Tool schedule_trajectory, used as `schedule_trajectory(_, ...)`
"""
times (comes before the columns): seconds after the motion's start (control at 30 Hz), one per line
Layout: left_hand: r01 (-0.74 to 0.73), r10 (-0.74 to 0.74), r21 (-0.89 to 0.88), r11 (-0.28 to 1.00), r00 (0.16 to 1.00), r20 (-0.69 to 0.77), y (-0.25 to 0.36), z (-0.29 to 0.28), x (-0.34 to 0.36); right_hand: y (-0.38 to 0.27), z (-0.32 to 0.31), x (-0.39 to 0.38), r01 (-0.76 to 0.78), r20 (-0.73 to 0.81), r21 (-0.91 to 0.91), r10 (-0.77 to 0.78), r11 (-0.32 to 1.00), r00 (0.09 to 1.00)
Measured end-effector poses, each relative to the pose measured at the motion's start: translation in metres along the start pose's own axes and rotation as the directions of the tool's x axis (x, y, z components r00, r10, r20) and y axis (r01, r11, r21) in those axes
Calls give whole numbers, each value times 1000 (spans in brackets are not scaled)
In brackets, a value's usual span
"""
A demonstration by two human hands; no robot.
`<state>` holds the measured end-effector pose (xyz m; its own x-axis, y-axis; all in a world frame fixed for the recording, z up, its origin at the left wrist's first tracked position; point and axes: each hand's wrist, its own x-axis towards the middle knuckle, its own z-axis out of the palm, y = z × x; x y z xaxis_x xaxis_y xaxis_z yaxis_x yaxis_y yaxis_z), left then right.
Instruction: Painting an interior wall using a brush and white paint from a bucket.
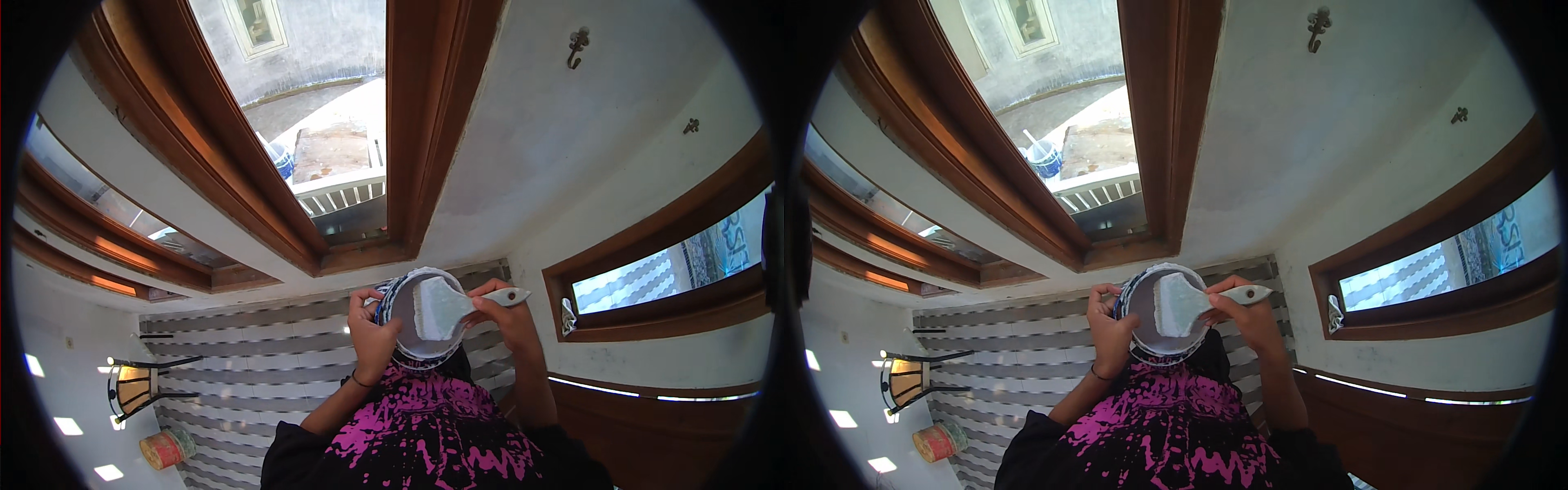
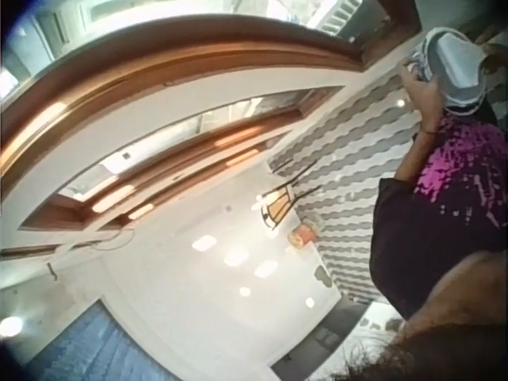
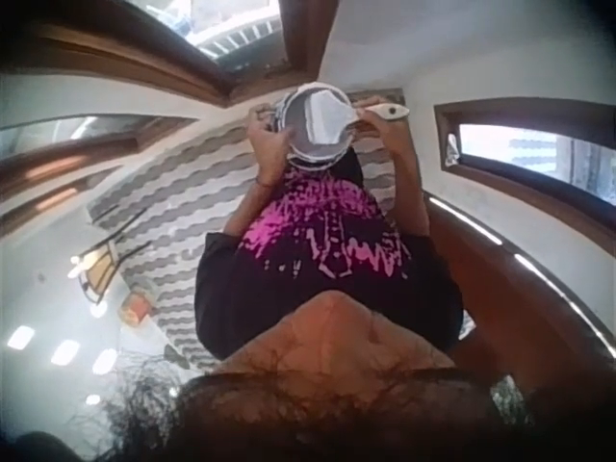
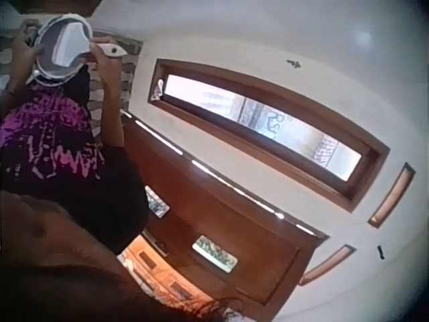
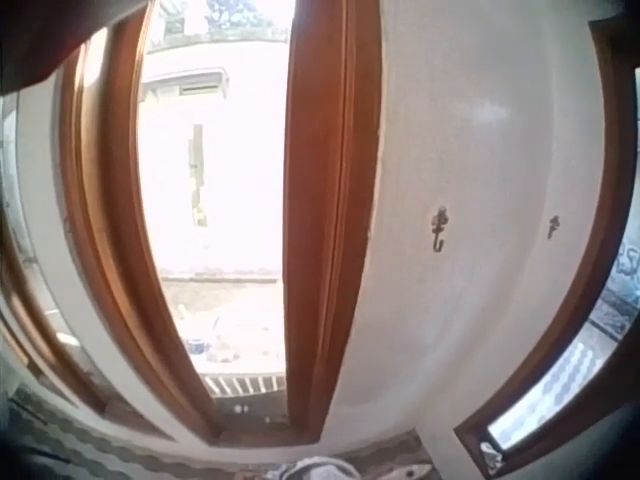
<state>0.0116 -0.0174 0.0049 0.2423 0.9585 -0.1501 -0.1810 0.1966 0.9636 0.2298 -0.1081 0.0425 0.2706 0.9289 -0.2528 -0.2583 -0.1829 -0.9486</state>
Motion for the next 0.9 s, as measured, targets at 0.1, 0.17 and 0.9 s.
schedule_trajectory(0.1,-13,13,-24,1000,1000,-2,2,6,2,2,-3,-3,12,-34,6,-12,1000,999)
schedule_trajectory(0.17,3,-3,-34,999,1000,2,2,7,5,3,-5,-5,93,-33,42,-91,995,995)
schedule_trajectory(0.9,65,-50,-112,992,990,129,15,37,40,9,-62,-13,398,-370,489,-229,776,900)
